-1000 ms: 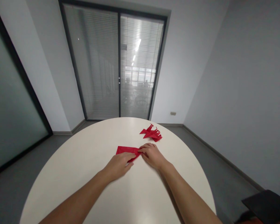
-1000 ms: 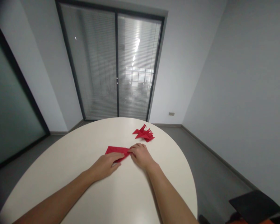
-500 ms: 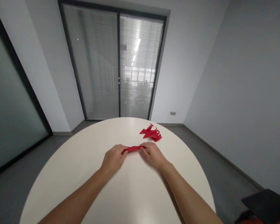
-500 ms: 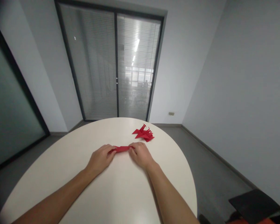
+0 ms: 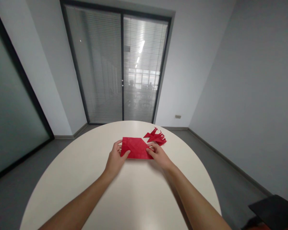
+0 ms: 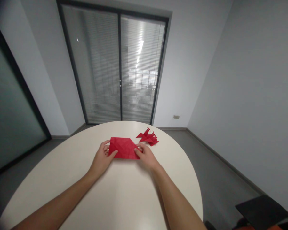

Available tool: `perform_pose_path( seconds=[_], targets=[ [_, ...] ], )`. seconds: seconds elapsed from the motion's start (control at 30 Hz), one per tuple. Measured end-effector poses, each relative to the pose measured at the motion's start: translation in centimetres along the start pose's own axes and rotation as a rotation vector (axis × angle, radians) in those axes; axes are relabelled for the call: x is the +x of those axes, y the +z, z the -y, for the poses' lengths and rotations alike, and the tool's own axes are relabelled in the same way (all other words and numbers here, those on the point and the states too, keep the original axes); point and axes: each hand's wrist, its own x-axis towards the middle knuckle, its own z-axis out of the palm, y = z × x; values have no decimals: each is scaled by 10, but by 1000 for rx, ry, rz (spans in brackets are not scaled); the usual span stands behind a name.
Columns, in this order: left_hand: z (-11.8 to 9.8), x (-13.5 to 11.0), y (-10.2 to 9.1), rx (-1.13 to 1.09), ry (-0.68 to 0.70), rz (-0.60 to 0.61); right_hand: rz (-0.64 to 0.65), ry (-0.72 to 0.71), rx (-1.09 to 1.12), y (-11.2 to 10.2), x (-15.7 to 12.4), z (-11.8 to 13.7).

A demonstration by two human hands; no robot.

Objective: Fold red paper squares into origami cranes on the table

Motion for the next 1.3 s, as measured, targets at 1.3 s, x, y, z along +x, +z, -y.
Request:
perform_pose_path(
  seconds=[1.3],
  targets=[
    [14, 2, -5, 235, -24, 216, 130, -2, -87, 7, 2, -24]
  ],
)
